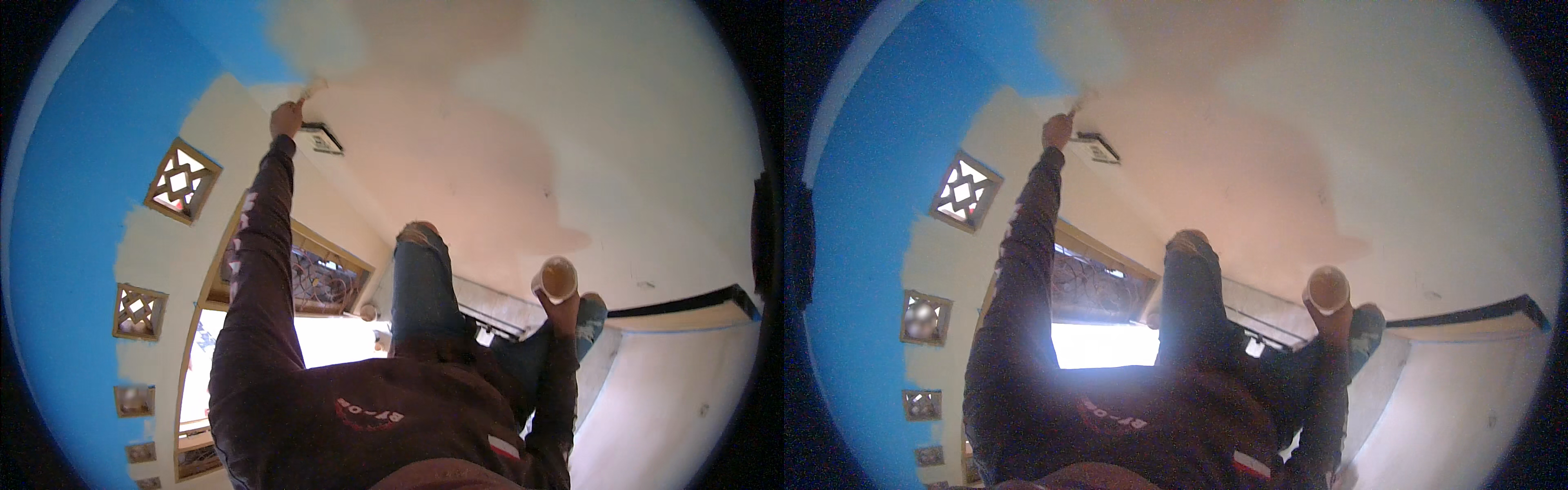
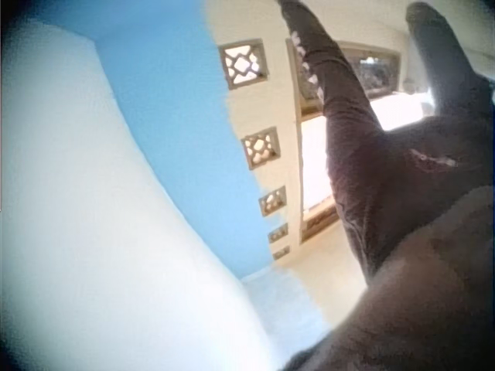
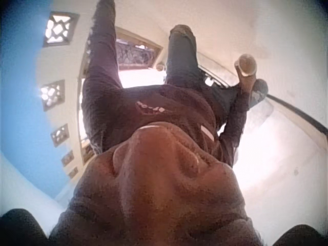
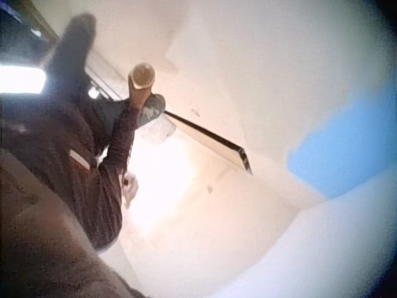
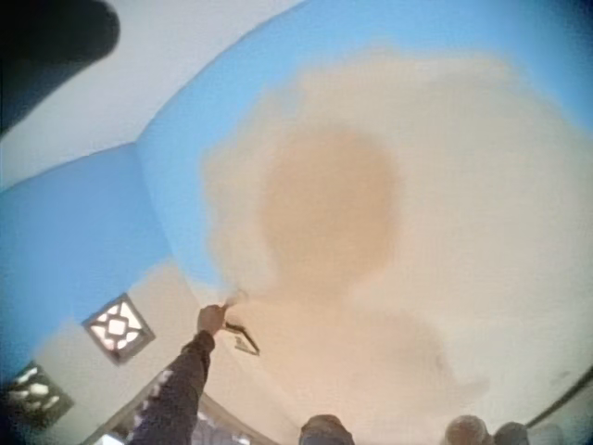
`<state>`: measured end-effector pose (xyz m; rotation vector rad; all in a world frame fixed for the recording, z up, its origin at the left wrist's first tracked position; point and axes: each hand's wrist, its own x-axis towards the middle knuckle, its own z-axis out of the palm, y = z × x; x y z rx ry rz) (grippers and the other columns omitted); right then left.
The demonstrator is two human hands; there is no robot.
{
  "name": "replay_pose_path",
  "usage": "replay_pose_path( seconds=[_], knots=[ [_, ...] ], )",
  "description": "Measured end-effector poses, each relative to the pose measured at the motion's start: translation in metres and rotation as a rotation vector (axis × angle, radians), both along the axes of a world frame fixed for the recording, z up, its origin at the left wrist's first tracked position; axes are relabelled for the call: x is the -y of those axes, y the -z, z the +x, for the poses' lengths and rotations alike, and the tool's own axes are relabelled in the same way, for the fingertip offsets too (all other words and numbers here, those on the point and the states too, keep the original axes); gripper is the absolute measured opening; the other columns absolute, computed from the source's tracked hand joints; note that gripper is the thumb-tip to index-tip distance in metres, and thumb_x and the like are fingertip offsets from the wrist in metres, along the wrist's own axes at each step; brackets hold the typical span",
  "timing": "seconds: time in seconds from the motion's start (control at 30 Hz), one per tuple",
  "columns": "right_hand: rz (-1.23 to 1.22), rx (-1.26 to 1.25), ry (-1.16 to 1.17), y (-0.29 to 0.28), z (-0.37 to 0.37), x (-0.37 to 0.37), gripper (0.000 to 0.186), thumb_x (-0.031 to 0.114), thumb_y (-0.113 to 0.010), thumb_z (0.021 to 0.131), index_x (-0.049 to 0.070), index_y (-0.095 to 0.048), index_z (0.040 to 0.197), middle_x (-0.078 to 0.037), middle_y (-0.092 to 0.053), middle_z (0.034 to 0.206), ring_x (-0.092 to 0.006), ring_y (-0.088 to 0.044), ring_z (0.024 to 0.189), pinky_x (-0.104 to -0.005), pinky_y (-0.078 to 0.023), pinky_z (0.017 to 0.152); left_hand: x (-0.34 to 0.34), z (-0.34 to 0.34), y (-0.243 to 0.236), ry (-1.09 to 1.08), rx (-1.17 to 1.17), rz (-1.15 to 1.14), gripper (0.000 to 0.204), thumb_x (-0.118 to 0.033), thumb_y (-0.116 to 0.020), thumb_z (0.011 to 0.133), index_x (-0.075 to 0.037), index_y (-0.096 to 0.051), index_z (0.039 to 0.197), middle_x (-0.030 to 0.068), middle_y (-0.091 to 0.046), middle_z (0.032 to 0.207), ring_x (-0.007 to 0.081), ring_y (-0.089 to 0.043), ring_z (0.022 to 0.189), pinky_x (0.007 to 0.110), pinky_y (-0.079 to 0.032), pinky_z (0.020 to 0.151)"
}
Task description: The person paints a ceiling using a small brush and a cup of paint. They repeatedly dip the brush into the cup and apply paint to the ceiling surface in a systematic manner.
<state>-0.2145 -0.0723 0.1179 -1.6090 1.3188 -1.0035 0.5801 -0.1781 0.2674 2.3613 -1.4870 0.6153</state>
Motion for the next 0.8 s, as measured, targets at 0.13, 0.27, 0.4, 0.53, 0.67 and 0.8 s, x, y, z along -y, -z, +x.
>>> replay_pose_path(
  seconds=[0.13,0.27,0.4,0.53,0.67,0.8],
  knots=[
    [-0.079,0.100,-0.009,0.009,-0.010,-0.004,0.065,0.015,-0.086,0.072,-0.002,-0.055,0.127,-0.016,-0.065,0.121,-0.0260,-0.065,0.111,-0.0383,-0.052,0.094,0.019,-0.024,0.000,-0.286,-0.155,-0.195,0.048,-0.044,-0.053,0.098,0.000,-0.072,0.094,0.0225,-0.071,0.094,0.0404,-0.069,0.090,0.051,-0.055,0.082],
    [-0.031,0.023,0.002,0.006,-0.002,0.000,0.068,0.018,-0.088,0.071,-0.002,-0.055,0.126,-0.016,-0.066,0.120,-0.0263,-0.064,0.112,-0.0396,-0.050,0.097,0.004,-0.010,-0.017,-0.325,-0.196,-0.218,0.041,-0.034,-0.052,0.099,0.002,-0.068,0.090,0.0240,-0.070,0.087,0.0410,-0.069,0.082,0.053,-0.056,0.074],
    [-0.034,0.037,0.032,0.004,-0.007,-0.003,0.066,0.020,-0.088,0.072,-0.002,-0.056,0.125,-0.016,-0.066,0.119,-0.0262,-0.064,0.112,-0.0391,-0.050,0.096,0.032,-0.044,-0.012,-0.192,-0.222,-0.208,0.038,-0.031,-0.051,0.100,0.003,-0.066,0.092,0.0221,-0.069,0.085,0.0381,-0.068,0.078,0.052,-0.056,0.069],
    [-0.036,-0.022,0.002,-0.001,-0.003,-0.003,0.066,0.020,-0.088,0.072,-0.002,-0.056,0.125,-0.016,-0.066,0.118,-0.0268,-0.064,0.112,-0.0388,-0.051,0.096,0.039,-0.076,0.002,-0.064,-0.090,-0.242,0.033,-0.027,-0.050,0.099,0.000,-0.067,0.088,0.0213,-0.067,0.079,0.0416,-0.067,0.076,0.053,-0.054,0.073],
    [-0.033,0.004,-0.005,0.001,-0.006,-0.002,0.070,0.023,-0.089,0.070,-0.001,-0.054,0.127,-0.017,-0.067,0.118,-0.0272,-0.066,0.112,-0.0387,-0.052,0.095,0.033,-0.137,0.016,0.091,-0.087,-0.275,0.033,-0.026,-0.051,0.099,0.002,-0.064,0.086,0.0240,-0.065,0.075,0.0432,-0.065,0.071,0.052,-0.054,0.068],
    [-0.018,0.050,-0.018,-0.010,0.000,-0.003,0.067,0.019,-0.088,0.072,-0.002,-0.056,0.128,-0.016,-0.066,0.121,-0.0254,-0.064,0.113,-0.0386,-0.050,0.098,-0.005,-0.202,0.003,0.342,-0.171,-0.326,0.031,-0.027,-0.057,0.096,0.001,-0.062,0.082,0.0255,-0.062,0.072,0.0458,-0.062,0.068,0.050,-0.050,0.059]
  ],
)
